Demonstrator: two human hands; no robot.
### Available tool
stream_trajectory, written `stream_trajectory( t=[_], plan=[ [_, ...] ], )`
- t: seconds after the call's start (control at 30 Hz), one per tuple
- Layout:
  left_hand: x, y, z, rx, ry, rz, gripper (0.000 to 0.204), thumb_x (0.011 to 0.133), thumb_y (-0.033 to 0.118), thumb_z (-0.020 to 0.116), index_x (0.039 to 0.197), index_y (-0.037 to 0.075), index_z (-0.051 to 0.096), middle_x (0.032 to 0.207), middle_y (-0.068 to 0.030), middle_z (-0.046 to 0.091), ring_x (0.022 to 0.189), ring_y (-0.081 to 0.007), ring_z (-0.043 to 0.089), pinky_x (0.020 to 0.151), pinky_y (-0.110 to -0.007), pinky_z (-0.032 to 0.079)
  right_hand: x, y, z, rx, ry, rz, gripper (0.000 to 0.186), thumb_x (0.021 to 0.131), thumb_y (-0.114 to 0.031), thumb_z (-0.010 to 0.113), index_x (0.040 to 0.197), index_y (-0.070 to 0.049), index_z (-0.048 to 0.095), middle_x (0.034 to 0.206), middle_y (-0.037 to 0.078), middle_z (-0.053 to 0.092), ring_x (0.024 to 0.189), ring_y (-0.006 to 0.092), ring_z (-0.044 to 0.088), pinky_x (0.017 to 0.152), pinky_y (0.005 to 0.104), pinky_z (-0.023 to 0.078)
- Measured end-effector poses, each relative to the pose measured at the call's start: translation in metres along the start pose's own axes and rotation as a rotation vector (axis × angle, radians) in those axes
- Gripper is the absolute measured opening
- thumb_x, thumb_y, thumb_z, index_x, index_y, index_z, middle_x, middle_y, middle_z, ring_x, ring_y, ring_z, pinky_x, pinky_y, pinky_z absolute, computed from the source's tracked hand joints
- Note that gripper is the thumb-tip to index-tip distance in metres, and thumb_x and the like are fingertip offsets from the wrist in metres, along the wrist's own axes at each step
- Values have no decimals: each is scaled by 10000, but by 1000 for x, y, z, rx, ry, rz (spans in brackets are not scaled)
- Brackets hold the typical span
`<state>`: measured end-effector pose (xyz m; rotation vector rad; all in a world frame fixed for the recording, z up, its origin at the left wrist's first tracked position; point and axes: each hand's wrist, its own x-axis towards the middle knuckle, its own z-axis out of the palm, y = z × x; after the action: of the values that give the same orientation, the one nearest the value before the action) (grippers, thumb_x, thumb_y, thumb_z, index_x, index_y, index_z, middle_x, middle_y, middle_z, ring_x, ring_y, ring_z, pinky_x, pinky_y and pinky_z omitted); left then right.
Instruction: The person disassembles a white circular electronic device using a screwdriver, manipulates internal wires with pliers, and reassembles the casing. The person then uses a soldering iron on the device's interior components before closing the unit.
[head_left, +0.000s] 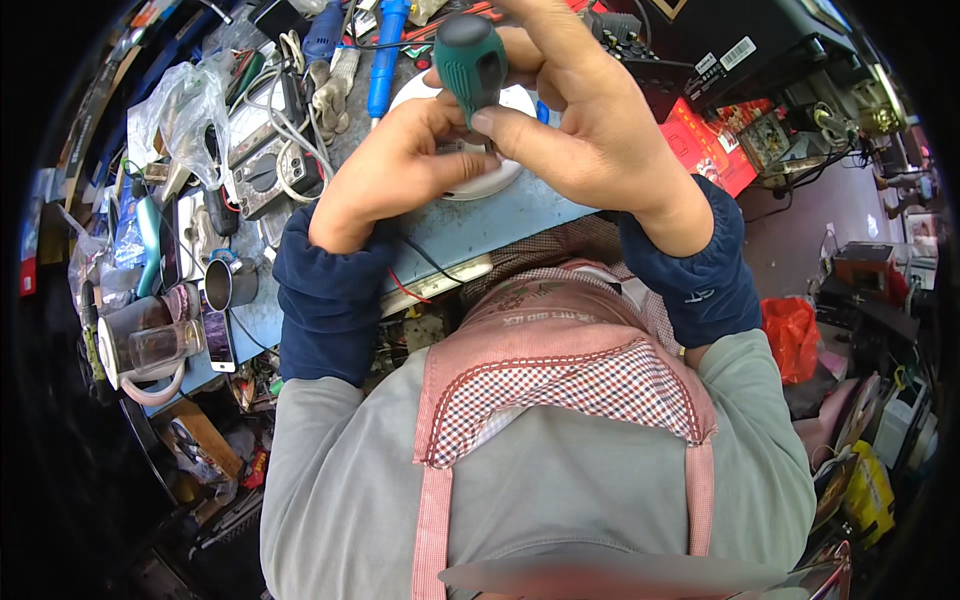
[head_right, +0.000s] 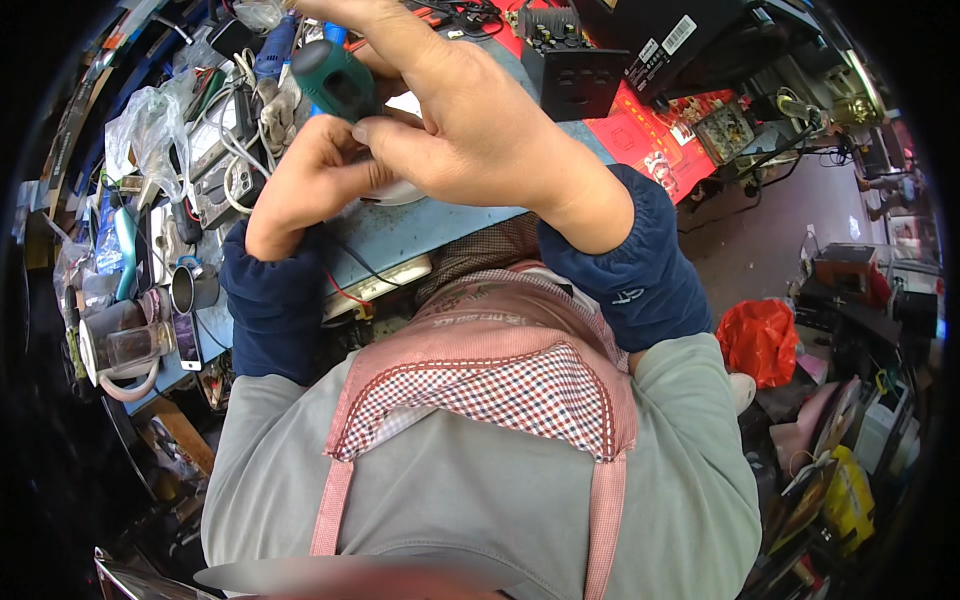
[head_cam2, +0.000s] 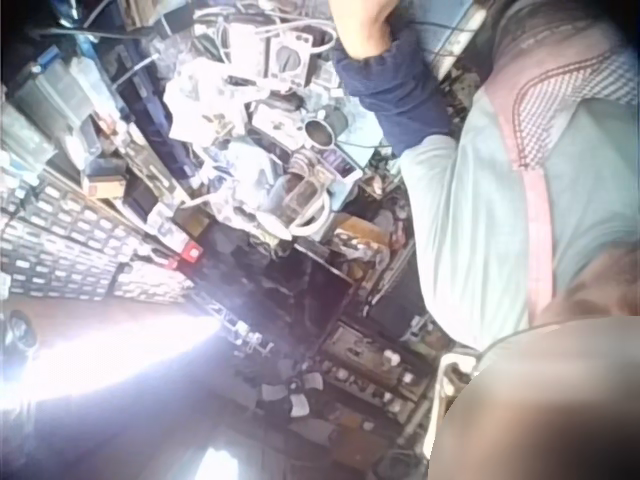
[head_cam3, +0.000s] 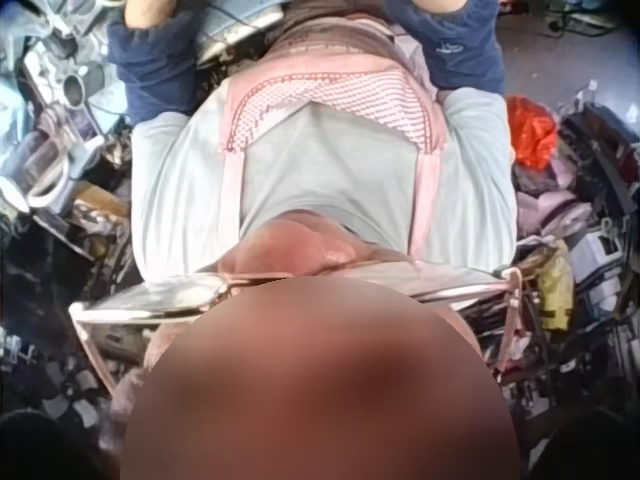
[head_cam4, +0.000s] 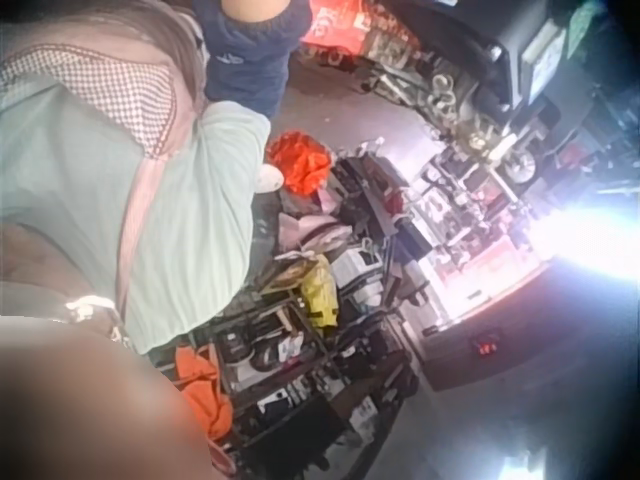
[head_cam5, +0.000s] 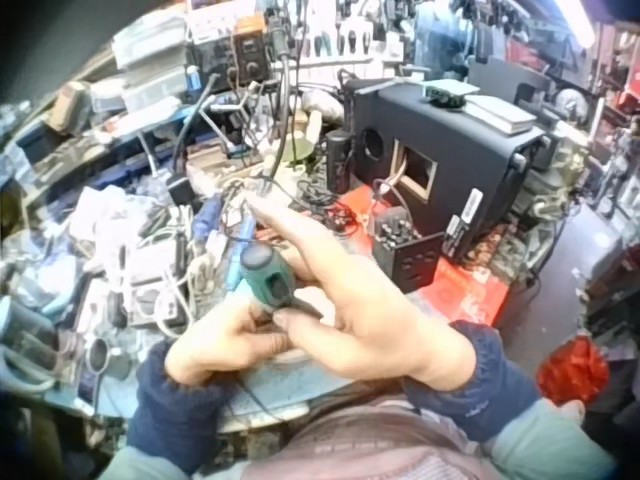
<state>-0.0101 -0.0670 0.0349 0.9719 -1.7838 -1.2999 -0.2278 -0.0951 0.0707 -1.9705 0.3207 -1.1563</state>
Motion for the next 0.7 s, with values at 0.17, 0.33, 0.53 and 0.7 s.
stream_trajectory(
  t=[0.17, 0.33, 0.53, 0.7],
  plan=[
    [2, -1, 11, 195, 199, 61, 124, 871, 34, 856, 974, 13, 789, 798, -36, 732, 753, -86, 635, 683, -319, 537, -11, 13, 11, -297, 112, -40, 868, 771, -53, 934, 1574, -121, 611, 1201, 99, 712, 1092, 236, 705, 958, 366, 567],
    [3, 2, 20, 412, 249, 141, 167, 824, 95, 887, 917, 18, 771, 764, -125, 711, 704, -187, 670, 670, -360, 544, -24, 16, 10, -339, 162, 165, 888, 776, -82, 977, 1585, -90, 611, 946, -16, 629, 956, 124, 626, 892, 317, 528],
    [4, -5, -22, 404, 219, 242, 240, 855, 79, 873, 1072, 4, 802, 973, -96, 807, 898, -156, 755, 839, -319, 593, -26, 19, 10, -271, 107, 315, 820, 816, -59, 939, 1568, -56, 612, 979, 1, 710, 928, 125, 655, 904, 313, 542],
    [9, -35, -65, 480, 441, 51, 376, 950, 193, 859, 1258, -10, 786, 1087, -125, 826, 976, -194, 768, 887, -344, 602, -25, 26, 20, -83, 138, 248, 768, 833, -21, 909, 1544, -52, 621, 1001, 38, 751, 972, 134, 710, 924, 328, 567]
  ],
)
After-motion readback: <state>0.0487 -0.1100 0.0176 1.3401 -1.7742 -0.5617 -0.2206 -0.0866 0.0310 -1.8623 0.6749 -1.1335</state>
